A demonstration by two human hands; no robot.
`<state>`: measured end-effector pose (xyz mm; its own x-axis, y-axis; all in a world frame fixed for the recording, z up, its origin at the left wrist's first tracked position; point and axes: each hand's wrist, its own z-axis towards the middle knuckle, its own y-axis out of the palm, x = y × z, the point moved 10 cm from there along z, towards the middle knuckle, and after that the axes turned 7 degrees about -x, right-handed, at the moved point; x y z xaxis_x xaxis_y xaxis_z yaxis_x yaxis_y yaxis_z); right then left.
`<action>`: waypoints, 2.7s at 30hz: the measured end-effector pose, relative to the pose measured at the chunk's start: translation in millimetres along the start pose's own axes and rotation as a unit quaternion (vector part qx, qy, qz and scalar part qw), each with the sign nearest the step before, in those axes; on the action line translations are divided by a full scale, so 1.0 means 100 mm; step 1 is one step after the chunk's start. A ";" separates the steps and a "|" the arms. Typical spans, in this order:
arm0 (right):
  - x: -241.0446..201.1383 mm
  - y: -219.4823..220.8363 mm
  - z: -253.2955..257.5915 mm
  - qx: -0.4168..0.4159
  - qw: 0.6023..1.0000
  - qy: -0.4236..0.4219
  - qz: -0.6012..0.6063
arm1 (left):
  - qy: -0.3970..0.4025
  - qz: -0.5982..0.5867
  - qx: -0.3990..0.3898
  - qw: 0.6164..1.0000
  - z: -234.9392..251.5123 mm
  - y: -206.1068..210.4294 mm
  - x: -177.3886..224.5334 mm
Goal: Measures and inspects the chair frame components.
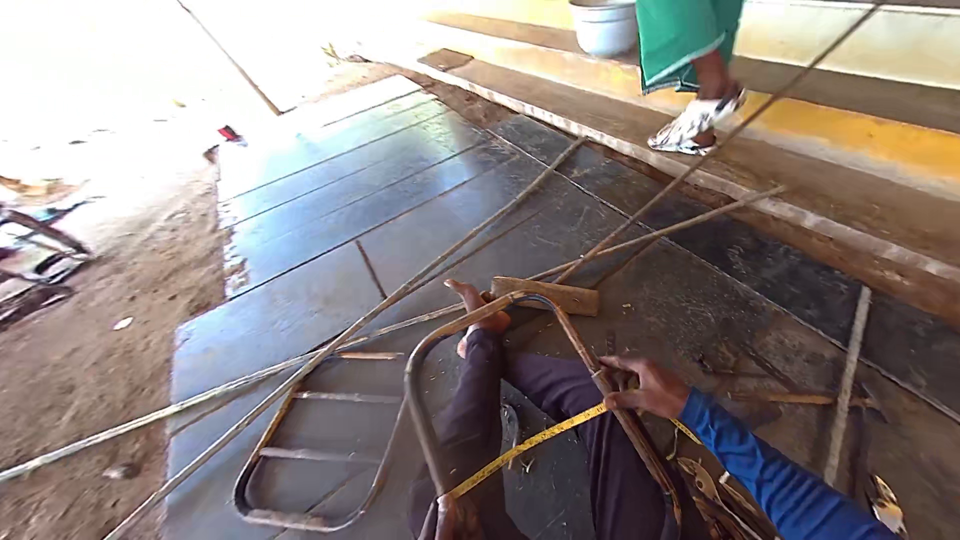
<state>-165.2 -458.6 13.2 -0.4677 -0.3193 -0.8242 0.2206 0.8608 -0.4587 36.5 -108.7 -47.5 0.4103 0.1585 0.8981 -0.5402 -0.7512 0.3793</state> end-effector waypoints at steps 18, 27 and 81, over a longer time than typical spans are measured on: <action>-0.45 -0.43 0.12 0.147 0.987 -0.047 0.045 | 0.089 0.040 0.028 0.995 0.42 0.44 0.58; -0.22 -0.41 0.43 0.137 0.989 -0.052 0.022 | 0.060 0.072 0.039 0.995 0.66 0.33 0.36; -2.48 0.39 -0.23 0.268 0.855 -0.429 -0.120 | 0.289 0.094 -0.101 0.947 0.27 1.78 1.74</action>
<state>-61.0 -337.1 207.5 0.1942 -0.8315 -0.5204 0.6737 0.4987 -0.5454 31.7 -232.6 170.5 -0.1468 0.4018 0.9039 -0.7178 -0.6720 0.1821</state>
